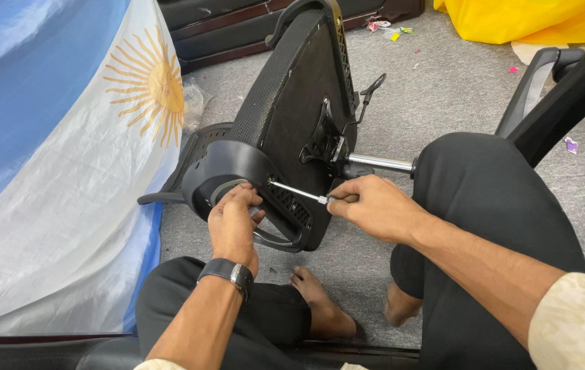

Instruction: The person uses a screwdriver to tighten screws on the underside of an office chair seat. They hold the chair steady with one hand while turning the screwdriver with the other, working on multiple screw locations.

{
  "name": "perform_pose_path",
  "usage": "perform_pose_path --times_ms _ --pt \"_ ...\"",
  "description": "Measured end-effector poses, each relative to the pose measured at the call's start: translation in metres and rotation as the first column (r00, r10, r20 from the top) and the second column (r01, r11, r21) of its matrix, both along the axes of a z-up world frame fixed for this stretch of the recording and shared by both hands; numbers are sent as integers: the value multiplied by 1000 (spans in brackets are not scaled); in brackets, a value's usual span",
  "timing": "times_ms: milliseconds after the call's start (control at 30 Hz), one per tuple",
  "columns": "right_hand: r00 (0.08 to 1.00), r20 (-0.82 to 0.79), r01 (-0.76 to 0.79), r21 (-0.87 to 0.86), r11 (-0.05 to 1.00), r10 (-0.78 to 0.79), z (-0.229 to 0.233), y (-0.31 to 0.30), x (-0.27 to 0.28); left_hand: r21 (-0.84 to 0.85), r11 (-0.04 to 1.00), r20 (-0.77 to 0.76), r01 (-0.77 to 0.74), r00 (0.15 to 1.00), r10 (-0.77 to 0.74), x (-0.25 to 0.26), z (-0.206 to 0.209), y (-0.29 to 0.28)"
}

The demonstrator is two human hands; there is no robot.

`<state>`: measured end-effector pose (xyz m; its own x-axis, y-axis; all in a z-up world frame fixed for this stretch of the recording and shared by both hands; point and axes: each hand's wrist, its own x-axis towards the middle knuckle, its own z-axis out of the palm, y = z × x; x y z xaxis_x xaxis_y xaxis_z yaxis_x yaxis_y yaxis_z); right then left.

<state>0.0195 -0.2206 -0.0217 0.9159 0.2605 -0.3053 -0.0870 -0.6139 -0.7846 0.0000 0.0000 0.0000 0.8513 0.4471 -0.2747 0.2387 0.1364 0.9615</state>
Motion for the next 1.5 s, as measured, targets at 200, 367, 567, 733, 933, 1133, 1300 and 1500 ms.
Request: perform_pose_path --times_ms 200,367,567,733,933,1133,1300,1500 --pt "999 3 -42 -27 999 43 14 3 -5 -73 995 68 -61 996 66 -3 -5 -12" --pt "998 -40 -55 -91 994 51 15 4 -6 -166 982 89 -93 990 109 -11 -2 -23" --pt "998 -16 -56 -50 997 55 14 4 -7 -91 992 18 -85 996 87 -11 11 -23" --pt "996 -93 -21 -51 999 16 20 5 -8 -71 997 -30 -39 999 37 -7 17 -17" --pt "997 -48 -65 -56 996 62 23 2 -10 24 998 35 -65 997 64 -1 4 -18" --pt "997 -31 -73 -71 995 71 -2 2 -2 359 921 73 -150 989 132 3 -11 -18" --pt "990 86 -107 -57 993 111 -11 2 1 583 797 102 -157 988 120 -1 -14 -19" --pt "995 -75 -67 -88 994 61 7 6 -5 475 855 43 -209 976 214 -5 -9 -25"
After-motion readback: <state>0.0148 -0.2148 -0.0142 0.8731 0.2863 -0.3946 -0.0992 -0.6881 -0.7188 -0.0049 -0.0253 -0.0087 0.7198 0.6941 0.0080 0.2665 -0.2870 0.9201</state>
